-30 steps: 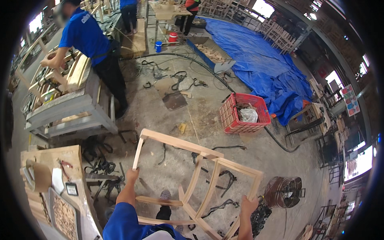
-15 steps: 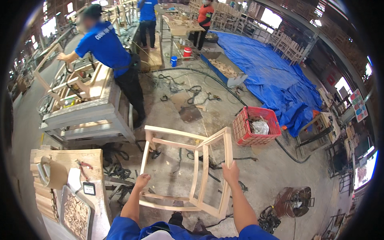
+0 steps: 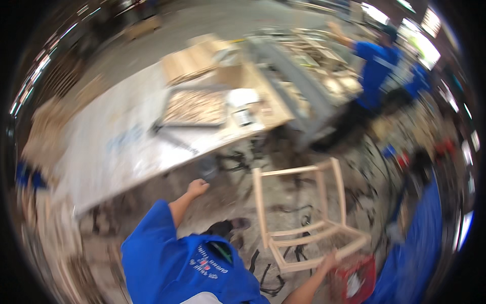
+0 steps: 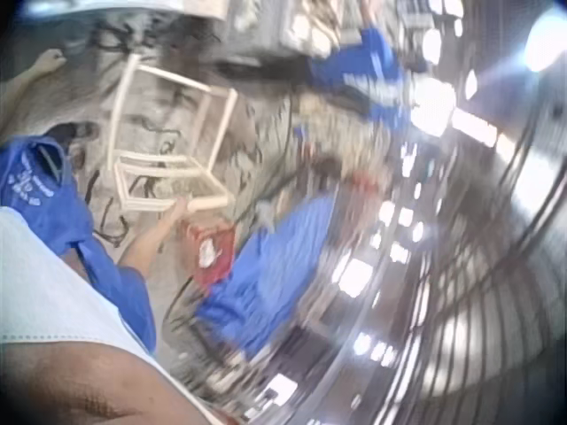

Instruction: The person assembles a wooden chair frame by inserting wooden dowels into pre-drilled holes and tapping them with a rubber mallet. They repeatedly pick up frame parts, align joints, insert dowels, and strike them to secure the connections before moving the assembled frame aside.

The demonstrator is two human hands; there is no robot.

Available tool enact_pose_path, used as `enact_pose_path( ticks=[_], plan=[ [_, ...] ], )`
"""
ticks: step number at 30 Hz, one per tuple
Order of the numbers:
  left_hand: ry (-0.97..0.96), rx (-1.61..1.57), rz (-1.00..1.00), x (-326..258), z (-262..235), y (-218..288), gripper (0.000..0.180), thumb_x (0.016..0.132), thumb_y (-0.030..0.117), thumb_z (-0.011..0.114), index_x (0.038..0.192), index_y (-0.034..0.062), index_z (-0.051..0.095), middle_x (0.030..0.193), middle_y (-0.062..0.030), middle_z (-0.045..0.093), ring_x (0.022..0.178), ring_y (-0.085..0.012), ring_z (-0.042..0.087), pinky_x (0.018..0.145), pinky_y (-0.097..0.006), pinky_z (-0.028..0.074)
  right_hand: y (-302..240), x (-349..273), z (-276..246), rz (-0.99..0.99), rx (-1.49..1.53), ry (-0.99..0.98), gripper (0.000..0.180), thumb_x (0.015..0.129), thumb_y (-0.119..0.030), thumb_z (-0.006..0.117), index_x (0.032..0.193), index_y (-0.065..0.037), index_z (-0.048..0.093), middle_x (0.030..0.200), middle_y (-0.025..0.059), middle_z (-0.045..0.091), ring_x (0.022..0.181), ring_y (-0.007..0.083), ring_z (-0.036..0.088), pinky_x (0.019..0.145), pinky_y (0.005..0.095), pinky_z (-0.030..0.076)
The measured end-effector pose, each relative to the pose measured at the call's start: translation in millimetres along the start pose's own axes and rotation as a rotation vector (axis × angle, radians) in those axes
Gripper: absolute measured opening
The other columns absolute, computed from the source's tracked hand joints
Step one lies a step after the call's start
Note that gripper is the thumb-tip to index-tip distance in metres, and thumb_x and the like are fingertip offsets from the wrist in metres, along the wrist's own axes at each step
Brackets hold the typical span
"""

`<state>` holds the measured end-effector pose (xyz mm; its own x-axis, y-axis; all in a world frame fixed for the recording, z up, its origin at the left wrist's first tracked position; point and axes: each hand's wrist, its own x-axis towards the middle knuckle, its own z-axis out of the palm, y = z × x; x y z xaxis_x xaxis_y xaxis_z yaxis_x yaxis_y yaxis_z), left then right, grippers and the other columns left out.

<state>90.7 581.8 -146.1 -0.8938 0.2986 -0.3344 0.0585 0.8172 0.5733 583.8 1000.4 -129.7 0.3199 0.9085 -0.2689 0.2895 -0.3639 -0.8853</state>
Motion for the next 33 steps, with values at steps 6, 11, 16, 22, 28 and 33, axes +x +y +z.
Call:
enact_pose_path(
  ticks=[6,11,16,22,28,33],
  plan=[
    [-0.209,0.171,-0.416,-213.4,-35.3,-145.1,0.04,0.085,0.035,0.061,0.091,0.0007,0.081,0.105,-0.0258,0.076,0.106,-0.0439,0.072,0.091,-0.048,0.057,2.1,-51.7,-5.7,-0.201,-0.206,-0.094,0.067,0.1,-0.036,0.074,0.139,0.014,0.051,0.123,0.0266,0.067,0.098,0.034,0.068,0.085,0.0444,0.06],
    [-0.293,0.079,-0.674,-331.6,-31.3,-244.5,0.049,0.09,0.041,0.061,0.114,0.002,0.079,0.125,-0.0268,0.072,0.118,-0.039,0.07,0.096,-0.046,0.056,-18.3,-141.5,2.6,-0.812,-0.381,0.173,0.054,0.099,-0.038,0.074,0.126,0.007,0.061,0.115,0.0242,0.071,0.097,0.0355,0.071,0.084,0.0441,0.059],
    [-0.256,-0.333,-0.857,-350.5,-45.7,-298.9,0.047,0.091,0.043,0.061,0.106,0.0025,0.08,0.116,-0.0248,0.075,0.112,-0.0382,0.073,0.093,-0.047,0.057,-52.1,-244.0,68.2,-1.119,-0.326,0.053,0.044,0.099,-0.041,0.074,0.114,0.0,0.072,0.106,0.0217,0.075,0.097,0.037,0.073,0.084,0.0437,0.059],
    [0.006,-0.371,-0.501,-319.4,-119.1,-373.7,0.047,0.092,0.045,0.061,0.09,0.0018,0.079,0.1,-0.0218,0.077,0.101,-0.0386,0.074,0.087,-0.05,0.057,-39.0,-392.7,227.4,-0.994,-0.349,-1.099,0.032,0.1,-0.018,0.063,0.124,0.003,0.066,0.111,0.0159,0.07,0.093,0.0273,0.067,0.083,0.0376,0.054],
    [0.643,-0.656,-0.914,-343.0,-220.1,-450.2,0.044,0.094,0.043,0.06,0.097,0.0037,0.079,0.104,-0.0222,0.076,0.106,-0.0416,0.071,0.094,-0.048,0.055,34.7,-645.1,290.4,-1.226,-0.591,-1.802,0.034,0.095,-0.019,0.073,0.123,0.0,0.069,0.102,0.0145,0.075,0.095,0.0218,0.073,0.087,0.0356,0.056],
    [0.632,-0.517,-0.971,-380.3,-249.3,-500.1,0.042,0.095,0.044,0.063,0.103,0.0063,0.08,0.095,-0.0168,0.078,0.091,-0.0358,0.073,0.085,-0.046,0.057,62.0,-759.1,321.8,-1.34,-0.674,-2.013,0.034,0.093,-0.021,0.074,0.121,-0.002,0.071,0.102,0.019,0.077,0.092,0.0282,0.075,0.085,0.0382,0.058]
  ],
)
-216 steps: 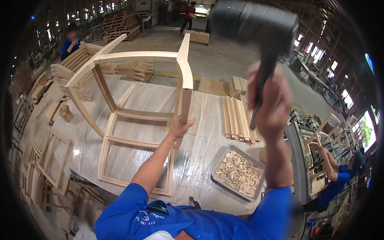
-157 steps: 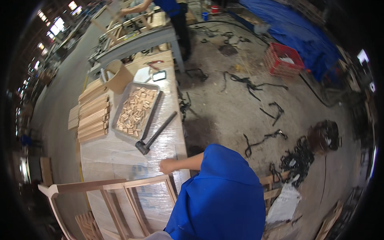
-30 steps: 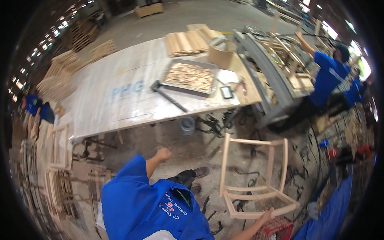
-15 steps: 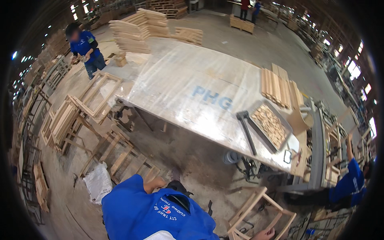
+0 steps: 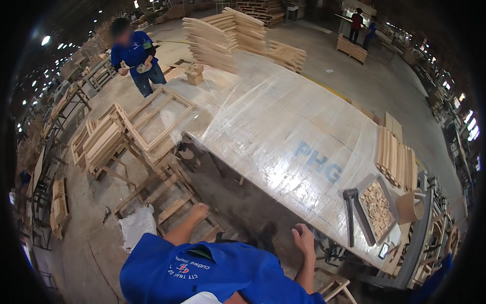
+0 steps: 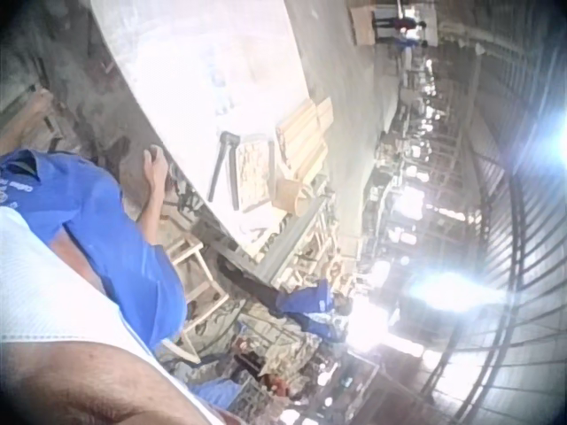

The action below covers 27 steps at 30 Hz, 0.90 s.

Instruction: The person assembles a wooden chair frame by inserting wooden dowels into pre-drilled holes and tapping them with a rubber mallet. They repeatedly pick up frame parts, align joints, insert dowels, and strike them to secure the connections before moving the assembled frame aside.

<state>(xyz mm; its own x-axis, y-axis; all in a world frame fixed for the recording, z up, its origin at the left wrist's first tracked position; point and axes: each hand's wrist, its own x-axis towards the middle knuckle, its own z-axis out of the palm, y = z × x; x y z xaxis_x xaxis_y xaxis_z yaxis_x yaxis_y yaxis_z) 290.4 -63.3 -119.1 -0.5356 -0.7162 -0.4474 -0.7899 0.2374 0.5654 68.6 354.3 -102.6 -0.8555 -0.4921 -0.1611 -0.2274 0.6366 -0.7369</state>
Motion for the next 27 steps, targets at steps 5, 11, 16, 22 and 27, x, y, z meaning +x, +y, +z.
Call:
enact_pose_path(
  ticks=[5,11,16,22,27],
  plan=[
    [0.143,0.293,-0.015,-15.9,-1.6,-50.5,0.037,0.093,0.03,0.062,0.114,0.0016,0.075,0.114,-0.0223,0.076,0.111,-0.0464,0.068,0.096,-0.054,0.052,-30.1,109.2,15.7,-0.045,-0.056,-0.073,0.034,0.093,-0.023,0.074,0.12,-0.003,0.071,0.096,0.021,0.077,0.084,0.0314,0.076,0.077,0.0415,0.059],
    [-0.321,0.269,-0.049,-1.7,-2.2,-52.6,0.034,0.093,0.03,0.059,0.108,0.0029,0.074,0.105,-0.0218,0.076,0.098,-0.0457,0.07,0.087,-0.054,0.055,-70.3,229.9,26.1,-0.096,-0.014,-0.113,0.035,0.095,-0.025,0.072,0.122,-0.003,0.07,0.097,0.0198,0.078,0.085,0.0295,0.075,0.079,0.0396,0.059],
    [-0.076,0.199,0.243,76.5,-23.5,6.1,0.03,0.095,0.03,0.06,0.106,0.0047,0.073,0.097,-0.0164,0.074,0.085,-0.0367,0.069,0.077,-0.047,0.056,-104.1,325.1,40.3,-0.193,-0.058,-0.276,0.035,0.094,-0.026,0.072,0.121,-0.003,0.071,0.101,0.0196,0.077,0.088,0.0311,0.076,0.081,0.0411,0.059],
    [0.116,-0.902,-0.317,211.2,-73.2,97.7,0.029,0.102,0.032,0.068,0.112,0.0055,0.07,0.09,-0.0027,0.071,0.073,-0.0145,0.067,0.062,-0.028,0.054,-171.9,420.7,78.7,-0.287,-0.061,-0.289,0.035,0.093,-0.025,0.073,0.121,-0.004,0.071,0.113,0.0194,0.073,0.098,0.0306,0.073,0.088,0.0413,0.059],
    [0.062,-1.023,-0.033,385.9,-149.0,175.3,0.03,0.102,0.032,0.07,0.113,0.0032,0.069,0.092,-0.0052,0.073,0.075,-0.0147,0.068,0.063,-0.028,0.056,-210.9,469.3,145.4,-0.294,-0.062,-0.08,0.035,0.087,-0.025,0.078,0.116,-0.006,0.072,0.116,0.0216,0.068,0.11,0.0381,0.066,0.095,0.0461,0.054]
  ],
)
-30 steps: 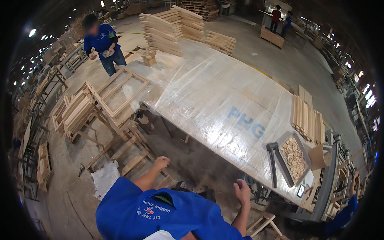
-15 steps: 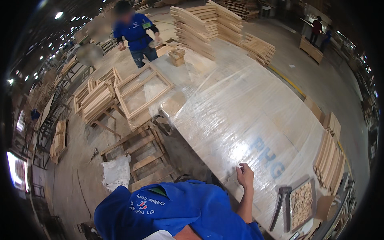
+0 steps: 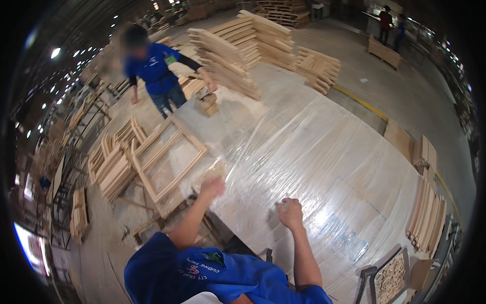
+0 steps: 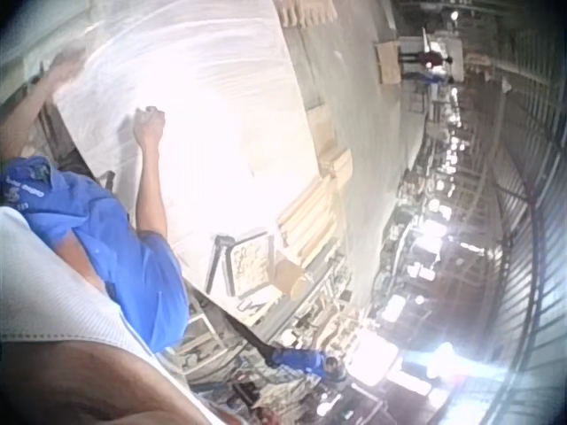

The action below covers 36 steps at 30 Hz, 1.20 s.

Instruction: The person assembles a wooden chair frame by inserting wooden dowels into pre-drilled holes and tapping them with a rubber mallet. They repeatedly pick up frame parts, align joints, insert dowels, and strike them to secure the connections before moving the assembled frame aside.

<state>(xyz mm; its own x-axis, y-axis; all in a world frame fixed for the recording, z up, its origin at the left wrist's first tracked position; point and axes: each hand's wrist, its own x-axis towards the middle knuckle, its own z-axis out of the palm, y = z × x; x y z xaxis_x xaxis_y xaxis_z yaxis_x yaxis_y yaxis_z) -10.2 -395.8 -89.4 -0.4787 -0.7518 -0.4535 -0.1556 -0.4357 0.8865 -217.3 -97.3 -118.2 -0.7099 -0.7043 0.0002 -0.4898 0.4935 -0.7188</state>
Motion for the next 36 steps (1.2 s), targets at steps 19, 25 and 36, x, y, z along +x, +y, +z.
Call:
enact_pose_path(
  ticks=[19,25,36],
  plan=[
    [0.437,0.486,0.581,513.0,195.1,470.0,0.094,0.087,0.053,0.082,0.146,-0.0111,0.046,0.125,-0.0256,0.065,0.108,-0.0338,0.068,0.081,-0.046,0.059,-79.7,172.6,156.0,0.268,-0.349,0.442,0.044,0.085,-0.026,0.068,0.123,-0.003,0.064,0.145,0.0245,0.049,0.144,0.0518,0.035,0.118,0.0679,0.023],
    [0.202,0.12,0.264,568.1,211.9,480.8,0.093,0.083,0.028,0.089,0.151,-0.012,0.039,0.15,-0.0241,0.052,0.128,-0.04,0.061,0.104,-0.049,0.053,-71.6,177.5,156.6,0.275,-0.36,0.433,0.045,0.083,-0.027,0.07,0.121,-0.004,0.064,0.142,0.0238,0.052,0.141,0.0503,0.039,0.117,0.0673,0.025],
    [0.169,-0.143,0.291,560.2,197.0,530.7,0.038,0.093,0.018,0.076,0.124,-0.0004,0.063,0.12,-0.0148,0.066,0.104,-0.0294,0.067,0.087,-0.041,0.057,-72.8,173.0,154.2,0.264,-0.318,0.449,0.042,0.083,-0.028,0.07,0.118,-0.007,0.065,0.141,0.022,0.053,0.139,0.0498,0.041,0.116,0.067,0.026]
  ],
)
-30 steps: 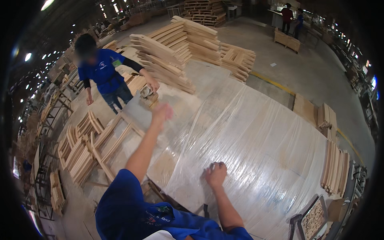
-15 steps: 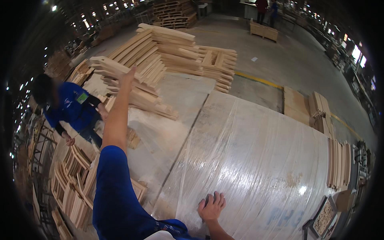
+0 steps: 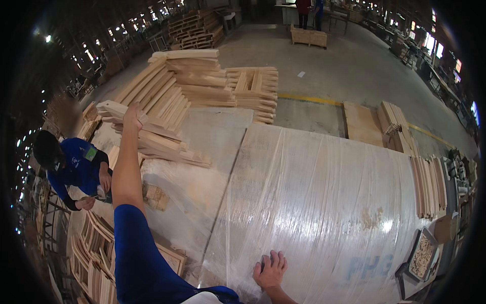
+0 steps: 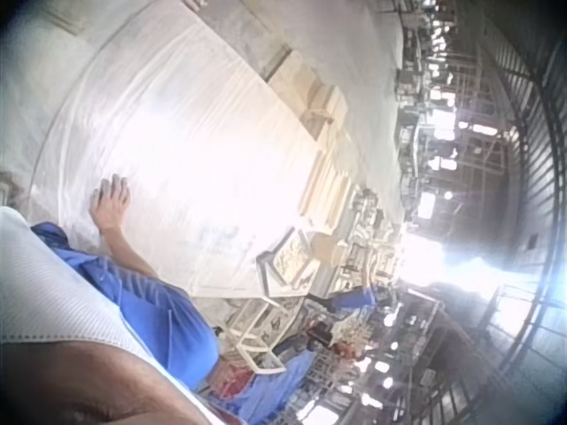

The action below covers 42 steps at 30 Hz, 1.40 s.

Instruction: The person assembles a wooden chair frame by inserting wooden dowels into pre-drilled holes and tapping them with a rubber mallet. They repeatedly pick up frame parts, align joints, insert dowels, and strike them to secure the connections before moving the assembled frame aside.

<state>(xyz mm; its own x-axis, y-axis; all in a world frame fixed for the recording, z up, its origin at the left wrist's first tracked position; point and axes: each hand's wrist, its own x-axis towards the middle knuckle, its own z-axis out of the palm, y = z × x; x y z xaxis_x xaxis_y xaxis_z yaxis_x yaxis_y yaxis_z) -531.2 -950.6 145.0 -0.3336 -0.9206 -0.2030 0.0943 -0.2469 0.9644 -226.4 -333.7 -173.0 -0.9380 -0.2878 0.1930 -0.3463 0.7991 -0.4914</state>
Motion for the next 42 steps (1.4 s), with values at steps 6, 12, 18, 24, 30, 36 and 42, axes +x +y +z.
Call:
enact_pose_path(
  ticks=[6,12,18,24,30,36,42],
  plan=[
    [-0.524,-0.187,0.087,-66.7,-87.8,42.7,0.012,0.094,0.015,0.071,0.091,0.0098,0.06,0.078,-0.0045,0.061,0.069,-0.0221,0.064,0.064,-0.038,0.056,-3.2,-6.0,-1.3,-0.063,0.045,0.062,0.04,0.082,-0.026,0.071,0.118,-0.007,0.066,0.139,0.0225,0.054,0.141,0.0498,0.04,0.116,0.0651,0.027],
    [-0.657,-0.039,-0.091,-227.0,-185.4,35.7,0.01,0.095,0.013,0.064,0.087,0.0103,0.058,0.067,-0.0016,0.055,0.05,-0.0162,0.053,0.044,-0.033,0.047,88.6,16.1,-7.5,0.217,0.536,-0.062,0.039,0.1,-0.045,0.062,0.106,-0.008,0.074,0.109,0.0185,0.072,0.106,0.0364,0.07,0.095,0.0576,0.053],
    [-0.831,0.157,-0.103,-376.5,-272.9,21.1,0.03,0.09,0.008,0.064,0.118,0.0023,0.056,0.077,-0.0061,0.057,0.049,-0.0174,0.055,0.039,-0.033,0.045,170.6,62.3,-198.1,0.531,2.062,-0.279,0.076,0.104,-0.067,0.049,0.154,-0.009,0.047,0.146,0.0183,0.059,0.13,0.0399,0.061,0.103,0.06,0.053],
    [-1.181,0.689,0.178,-446.2,-206.1,-1.1,0.048,0.085,0.009,0.071,0.129,0.0006,0.055,0.084,-0.0074,0.061,0.049,-0.0164,0.057,0.044,-0.031,0.048,149.9,7.0,-252.4,0.559,1.615,0.032,0.031,0.095,-0.026,0.079,0.106,-0.004,0.061,0.087,0.0116,0.067,0.067,0.0236,0.069,0.061,0.0392,0.06],
    [-0.629,1.139,1.699,-505.6,-102.5,-74.3,0.056,0.086,0.023,0.082,0.135,0.0026,0.063,0.127,-0.022,0.068,0.117,-0.0411,0.064,0.101,-0.051,0.05,144.5,-82.4,-209.2,0.882,1.662,0.659,0.029,0.084,-0.001,0.075,0.104,-0.002,0.055,0.077,0.0091,0.059,0.054,0.019,0.062,0.043,0.0362,0.054],
    [-1.685,1.103,1.003,-707.0,-153.1,-293.4,0.071,0.081,0.035,0.089,0.14,0.0067,0.062,0.131,-0.0196,0.068,0.123,-0.0372,0.064,0.106,-0.045,0.05,154.5,-103.3,-199.1,1.213,1.58,0.965,0.057,0.079,-0.001,0.075,0.125,0.003,0.041,0.09,0.017,0.062,0.054,0.023,0.062,0.044,0.0385,0.051],
    [-1.626,1.38,1.082,-782.8,-148.7,-361.9,0.044,0.087,0.025,0.08,0.125,0.0074,0.065,0.127,-0.0178,0.066,0.114,-0.0411,0.064,0.096,-0.054,0.052,195.3,-116.2,-175.6,1.35,1.394,1.074,0.065,0.085,-0.017,0.081,0.128,0.004,0.038,0.089,0.0176,0.063,0.055,0.0242,0.061,0.045,0.0396,0.052]
  ],
)
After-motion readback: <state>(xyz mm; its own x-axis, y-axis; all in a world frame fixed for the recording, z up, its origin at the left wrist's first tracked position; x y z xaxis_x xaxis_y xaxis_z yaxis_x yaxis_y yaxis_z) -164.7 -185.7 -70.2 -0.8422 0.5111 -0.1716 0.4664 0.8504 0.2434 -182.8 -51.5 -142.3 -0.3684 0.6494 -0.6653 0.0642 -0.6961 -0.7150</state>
